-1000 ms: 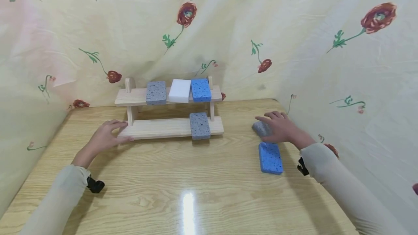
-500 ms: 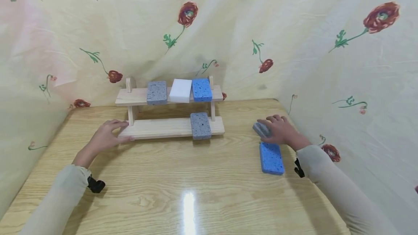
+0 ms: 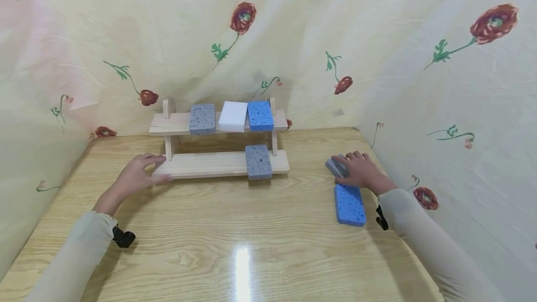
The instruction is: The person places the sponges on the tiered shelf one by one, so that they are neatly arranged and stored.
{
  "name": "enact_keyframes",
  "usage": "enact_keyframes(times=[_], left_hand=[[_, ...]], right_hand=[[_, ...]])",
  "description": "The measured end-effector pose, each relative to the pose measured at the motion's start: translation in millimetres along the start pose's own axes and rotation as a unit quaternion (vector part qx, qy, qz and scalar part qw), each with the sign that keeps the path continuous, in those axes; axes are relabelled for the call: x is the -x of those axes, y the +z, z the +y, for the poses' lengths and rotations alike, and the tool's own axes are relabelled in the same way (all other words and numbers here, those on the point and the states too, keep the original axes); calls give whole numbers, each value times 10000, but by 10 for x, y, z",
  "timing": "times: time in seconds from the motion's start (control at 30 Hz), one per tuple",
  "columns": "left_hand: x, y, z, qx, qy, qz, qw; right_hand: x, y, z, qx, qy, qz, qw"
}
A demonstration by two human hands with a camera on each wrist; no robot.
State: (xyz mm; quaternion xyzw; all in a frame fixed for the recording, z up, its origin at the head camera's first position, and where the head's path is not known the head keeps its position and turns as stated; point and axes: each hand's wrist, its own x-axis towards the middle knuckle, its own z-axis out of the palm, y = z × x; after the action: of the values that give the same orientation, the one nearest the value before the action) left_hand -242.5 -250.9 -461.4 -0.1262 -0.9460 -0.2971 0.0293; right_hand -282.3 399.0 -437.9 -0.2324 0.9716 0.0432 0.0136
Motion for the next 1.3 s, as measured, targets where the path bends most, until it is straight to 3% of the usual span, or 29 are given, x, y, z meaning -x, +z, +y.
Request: enact_keyframes(times=[0.27,0.7,1.0,1.3], left_hand=[[-3,5,19,-38,27,50,10000],[-4,-8,6,-67,-4,-35,10000],[-4,-12,9,-65,-76,-80,9999],[-4,-26,26,-22,-112,-121,9999]], right_hand=[[-11,62,31,129,59,-77,9999],[-47,104,18,-280,175,-19,9995],[-94,35,-53,-429,58,416,9982],[-191,-96,-213,-403,-388,1112,9922]])
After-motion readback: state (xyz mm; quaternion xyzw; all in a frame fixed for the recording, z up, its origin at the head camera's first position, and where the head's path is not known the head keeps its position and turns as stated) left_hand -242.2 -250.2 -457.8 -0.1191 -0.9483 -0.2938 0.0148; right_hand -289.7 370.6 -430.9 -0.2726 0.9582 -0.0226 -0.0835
